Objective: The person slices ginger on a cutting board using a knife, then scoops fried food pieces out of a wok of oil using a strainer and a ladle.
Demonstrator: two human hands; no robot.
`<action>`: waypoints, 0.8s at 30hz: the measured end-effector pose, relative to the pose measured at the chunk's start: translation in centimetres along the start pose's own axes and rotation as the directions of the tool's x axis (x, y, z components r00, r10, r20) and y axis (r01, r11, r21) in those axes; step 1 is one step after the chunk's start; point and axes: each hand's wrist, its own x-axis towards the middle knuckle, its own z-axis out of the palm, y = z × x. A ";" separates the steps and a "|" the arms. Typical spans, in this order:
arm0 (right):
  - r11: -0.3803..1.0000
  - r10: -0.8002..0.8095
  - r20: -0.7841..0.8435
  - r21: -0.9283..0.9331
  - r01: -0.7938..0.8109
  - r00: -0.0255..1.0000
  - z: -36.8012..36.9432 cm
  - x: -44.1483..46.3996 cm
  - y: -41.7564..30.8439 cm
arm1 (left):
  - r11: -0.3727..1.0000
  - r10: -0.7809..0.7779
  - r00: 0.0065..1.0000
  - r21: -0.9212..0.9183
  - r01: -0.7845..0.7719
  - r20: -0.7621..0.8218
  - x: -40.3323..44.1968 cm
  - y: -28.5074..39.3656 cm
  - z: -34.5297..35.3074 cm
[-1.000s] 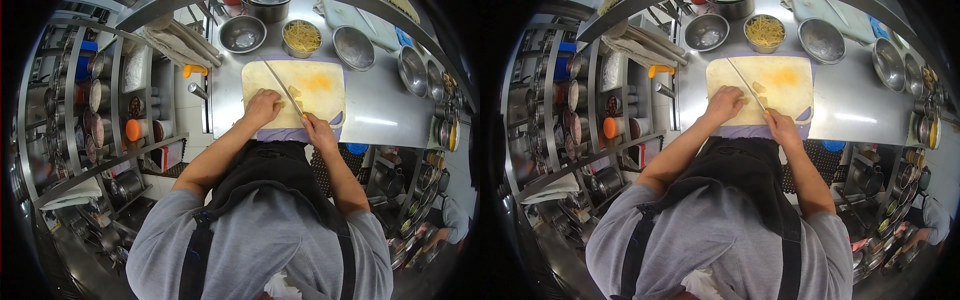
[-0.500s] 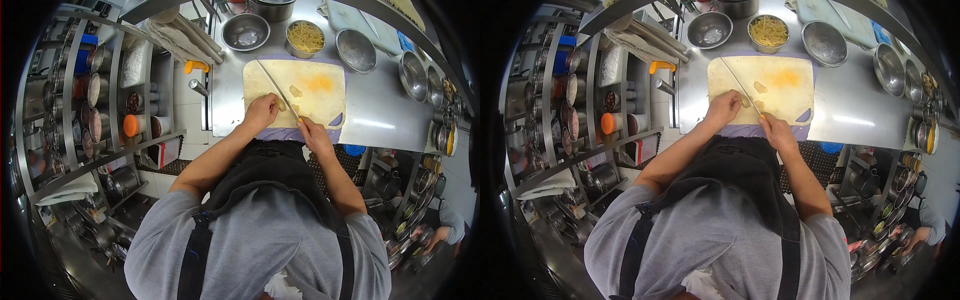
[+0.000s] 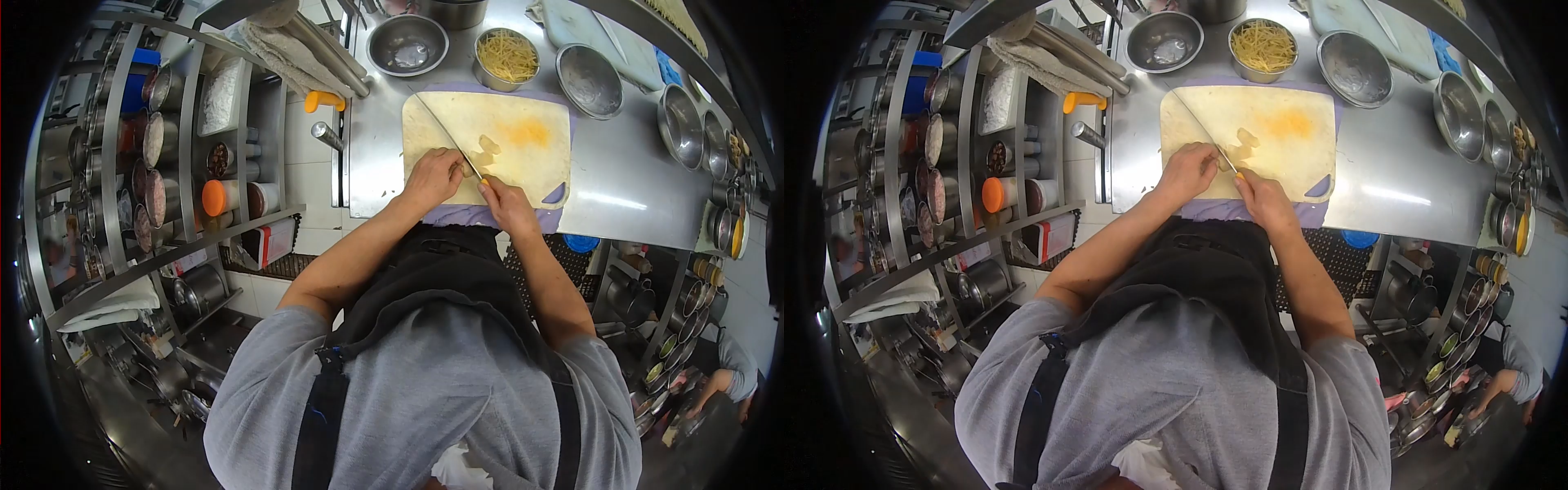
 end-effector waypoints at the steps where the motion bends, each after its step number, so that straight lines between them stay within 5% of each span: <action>1: 1.000 -0.006 -0.002 0.002 0.006 1.000 0.0 0.1 0.0 | 1.000 0.002 1.000 0.005 -0.002 -0.003 0.0 -0.1 0.0; 24: 0.994 0.060 0.032 0.090 -0.062 0.998 -2.3 -3.1 -1.0 | 1.000 0.003 1.000 0.009 -0.003 -0.019 -0.2 -0.4 0.4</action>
